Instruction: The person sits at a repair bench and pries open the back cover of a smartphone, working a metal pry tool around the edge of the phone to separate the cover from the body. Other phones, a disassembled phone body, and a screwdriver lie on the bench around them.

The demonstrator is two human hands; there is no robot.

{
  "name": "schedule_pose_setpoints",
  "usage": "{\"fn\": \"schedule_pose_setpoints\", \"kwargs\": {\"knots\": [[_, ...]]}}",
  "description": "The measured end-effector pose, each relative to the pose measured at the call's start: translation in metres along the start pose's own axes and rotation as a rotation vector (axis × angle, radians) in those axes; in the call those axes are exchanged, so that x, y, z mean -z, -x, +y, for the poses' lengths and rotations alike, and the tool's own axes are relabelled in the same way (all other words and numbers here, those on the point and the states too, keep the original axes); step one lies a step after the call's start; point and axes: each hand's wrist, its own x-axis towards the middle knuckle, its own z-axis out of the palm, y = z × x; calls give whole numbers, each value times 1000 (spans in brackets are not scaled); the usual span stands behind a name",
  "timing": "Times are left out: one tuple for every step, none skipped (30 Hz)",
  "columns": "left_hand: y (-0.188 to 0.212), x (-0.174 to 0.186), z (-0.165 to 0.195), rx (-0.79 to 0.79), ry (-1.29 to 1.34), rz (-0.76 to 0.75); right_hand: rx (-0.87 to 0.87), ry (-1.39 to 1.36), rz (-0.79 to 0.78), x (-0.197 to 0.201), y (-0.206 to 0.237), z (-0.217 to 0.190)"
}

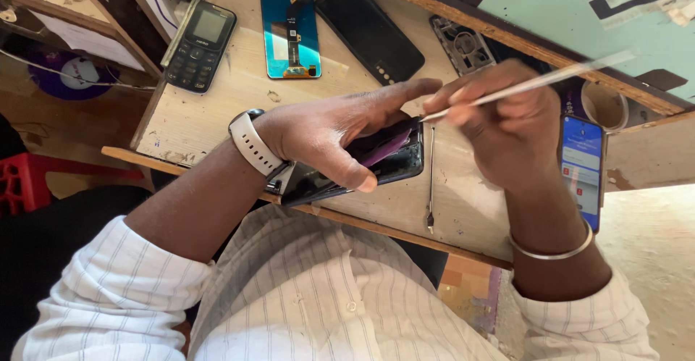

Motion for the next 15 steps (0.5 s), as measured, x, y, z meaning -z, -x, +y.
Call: {"fn": "schedule_pose_setpoints", "kwargs": {"knots": [[0,0,-1,-79,-32,0,18,58,-31,-1,1,-1],[0,1,-2,-159,-66,0,33,127,-72,-3,2,-2],[0,1,-3,-155,-62,2,44,163,-85,-4,2,-3],[1,1,-3,-150,-54,3,56,199,-97,-5,2,-3],[1,0,-4,-145,-46,4,65,202,-79,-7,3,-3],[2,0,-3,-81,-111,35,74,207,-61,-8,3,-4],[3,0,-2,-19,-176,65,83,232,-18,-10,5,-5],[4,0,0,42,-242,95,93,258,25,-12,6,-6],[3,0,1,61,-411,142,106,286,66,-13,7,-7],[3,-1,3,79,-581,191,130,320,90,-15,7,-8],[2,-1,4,98,-750,241,153,353,113,-17,7,-8],[0,-3,4,47,-834,257,165,381,125,-19,7,-9],[-1,-5,4,-3,-914,275,177,410,138,-21,6,-9],[-2,-7,3,-54,-995,294,181,434,141,-23,5,-10],[-3,-8,3,-22,-1013,317,195,469,129,-22,2,-11]]}}
